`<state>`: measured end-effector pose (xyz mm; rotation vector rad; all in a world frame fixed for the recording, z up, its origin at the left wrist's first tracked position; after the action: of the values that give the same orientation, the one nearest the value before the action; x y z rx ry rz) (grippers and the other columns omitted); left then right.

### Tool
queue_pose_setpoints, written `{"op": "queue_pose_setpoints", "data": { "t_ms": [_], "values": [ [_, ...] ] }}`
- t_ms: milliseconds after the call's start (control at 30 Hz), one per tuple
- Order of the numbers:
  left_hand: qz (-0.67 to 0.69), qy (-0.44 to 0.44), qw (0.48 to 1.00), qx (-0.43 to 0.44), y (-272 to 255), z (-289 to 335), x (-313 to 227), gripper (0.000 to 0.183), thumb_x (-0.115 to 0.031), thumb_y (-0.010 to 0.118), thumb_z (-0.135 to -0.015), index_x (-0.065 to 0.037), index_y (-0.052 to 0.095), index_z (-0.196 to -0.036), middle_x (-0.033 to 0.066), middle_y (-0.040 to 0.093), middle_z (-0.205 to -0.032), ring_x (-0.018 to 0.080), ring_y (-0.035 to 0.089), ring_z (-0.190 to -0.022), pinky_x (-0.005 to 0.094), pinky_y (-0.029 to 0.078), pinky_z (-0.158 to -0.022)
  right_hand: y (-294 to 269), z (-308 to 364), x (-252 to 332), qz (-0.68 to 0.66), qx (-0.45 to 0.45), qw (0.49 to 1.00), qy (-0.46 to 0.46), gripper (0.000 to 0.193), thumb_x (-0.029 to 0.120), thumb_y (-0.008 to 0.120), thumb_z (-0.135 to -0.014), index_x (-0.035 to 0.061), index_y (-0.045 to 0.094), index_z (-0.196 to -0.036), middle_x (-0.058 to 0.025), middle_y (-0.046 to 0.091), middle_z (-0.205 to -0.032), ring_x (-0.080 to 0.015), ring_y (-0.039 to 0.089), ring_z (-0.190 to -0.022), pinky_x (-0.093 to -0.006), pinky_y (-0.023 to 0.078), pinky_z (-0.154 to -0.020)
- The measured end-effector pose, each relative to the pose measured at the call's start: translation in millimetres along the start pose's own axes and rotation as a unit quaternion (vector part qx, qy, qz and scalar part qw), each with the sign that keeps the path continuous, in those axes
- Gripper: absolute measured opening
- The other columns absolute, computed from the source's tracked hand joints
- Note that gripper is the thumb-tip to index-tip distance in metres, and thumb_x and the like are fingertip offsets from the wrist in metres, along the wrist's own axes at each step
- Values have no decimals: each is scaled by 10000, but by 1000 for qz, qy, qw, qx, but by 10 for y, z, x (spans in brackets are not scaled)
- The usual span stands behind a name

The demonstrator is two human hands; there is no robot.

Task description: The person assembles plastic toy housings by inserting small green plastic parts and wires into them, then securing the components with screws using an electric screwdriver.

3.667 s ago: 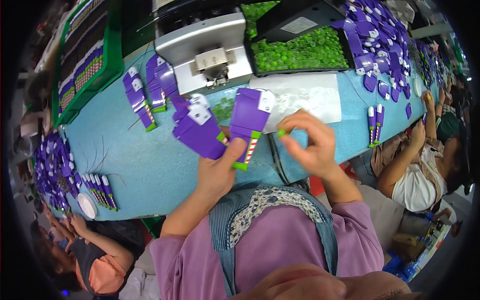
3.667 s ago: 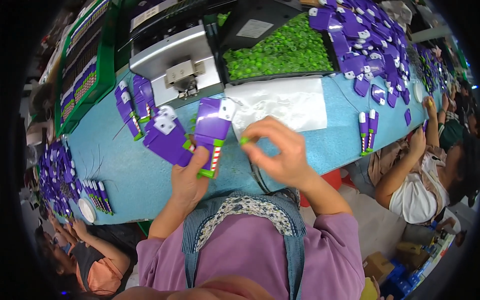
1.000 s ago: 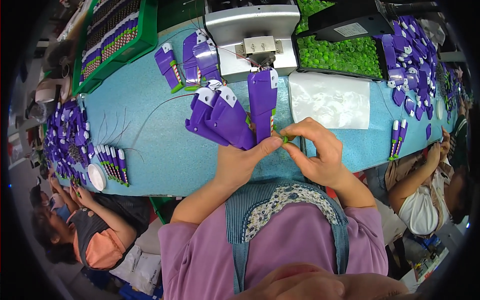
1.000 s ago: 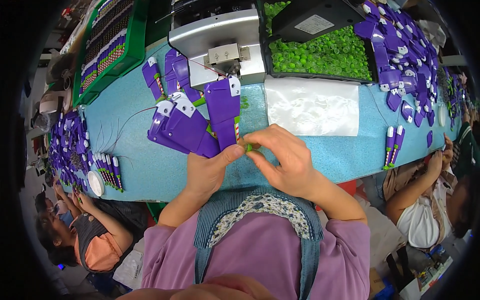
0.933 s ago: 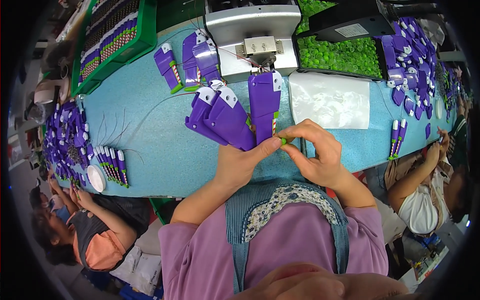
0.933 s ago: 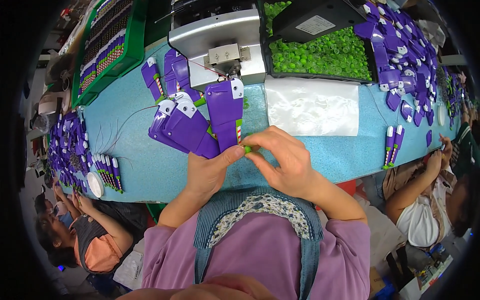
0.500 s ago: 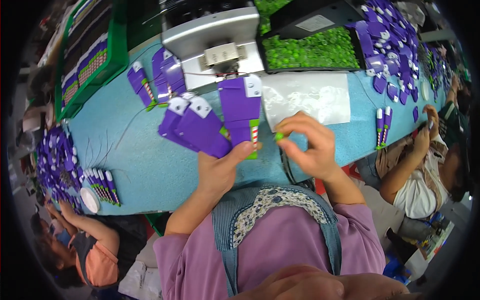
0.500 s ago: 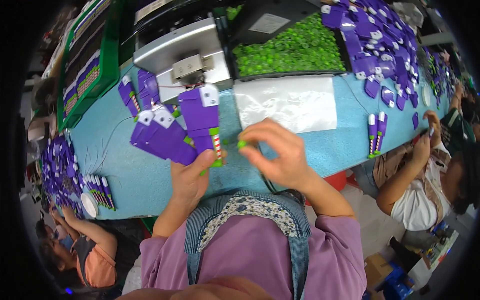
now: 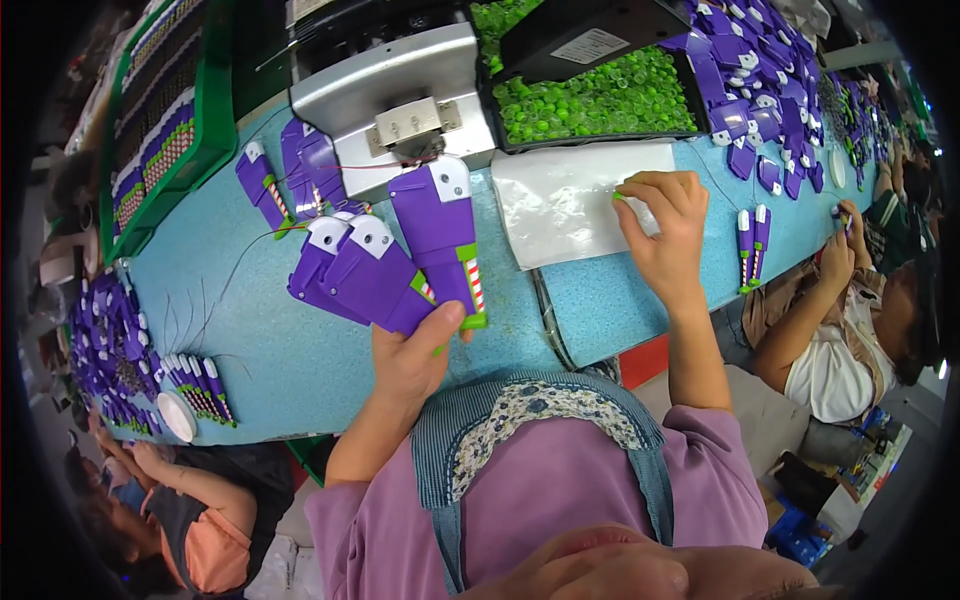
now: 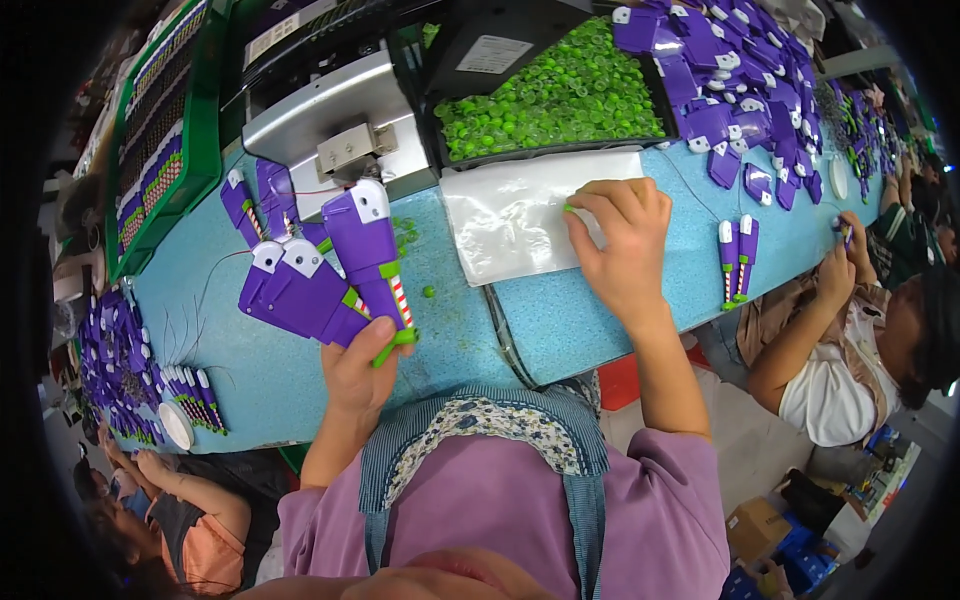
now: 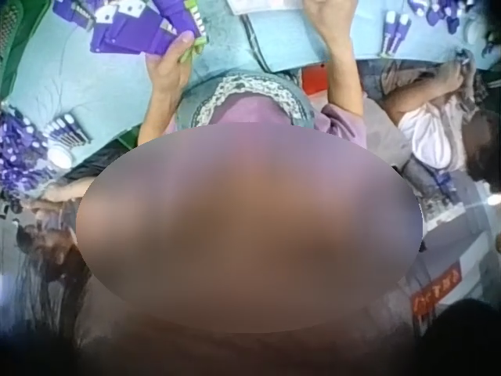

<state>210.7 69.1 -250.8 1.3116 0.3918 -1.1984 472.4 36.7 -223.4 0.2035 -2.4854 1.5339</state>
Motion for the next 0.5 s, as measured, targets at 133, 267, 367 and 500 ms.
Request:
{"op": "queue_pose_setpoints", "data": {
  "t_ms": [133, 267, 367, 500],
  "values": [
    [-84, 36, 996, 0, 56, -33, 47, 315, 30, 628, -835, 4, 530, -1133, 94, 614, -973, 208, 625, -835, 353, 546, -657, -58, 32, 247, -327, 15, 939, 102, 156, 28, 719, -717, 21, 671, -865, -68, 643, -936, -205, 538, -875, -321, 419, -791],
    [-239, 114, 964, 39, 38, -20, 77, 294, -42, 653, -868, 23, 533, -1128, 104, 625, -970, 193, 635, -850, 350, 554, -730, -5, 54, 565, -505, 81, 855, 92, 153, 38, 723, -743, 12, 674, -885, -87, 643, -939, -190, 518, -900, -302, 398, -822],
    [-181, 115, 977, -4, 93, -5, 26, 148, -120, 708, -847, -10, 648, -927, 29, 645, -827, 121, 595, -724, 261, 469, -637, 60, 59, 727, -536, 106, 833, 92, 148, 50, 727, -743, 28, 679, -882, -80, 646, -941, -193, 511, -902, -299, 389, -829],
    [-221, 129, 967, -5, 60, 36, 16, 151, -128, 705, -850, -13, 650, -930, 30, 639, -808, 124, 589, -708, 266, 459, -617, 77, 38, 824, -485, 105, 867, 46, 151, 54, 740, -734, 39, 679, -872, -74, 649, -929, -190, 528, -867, -294, 411, -782]
  ]
}}
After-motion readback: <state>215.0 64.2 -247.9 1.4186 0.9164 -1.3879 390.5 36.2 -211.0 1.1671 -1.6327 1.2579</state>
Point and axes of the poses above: each hand's wrist, its own z-axis away from the middle knuckle, its own y-axis out of the palm, x = y × z, the point moved 4 cm from there along -z, towards the middle knuckle
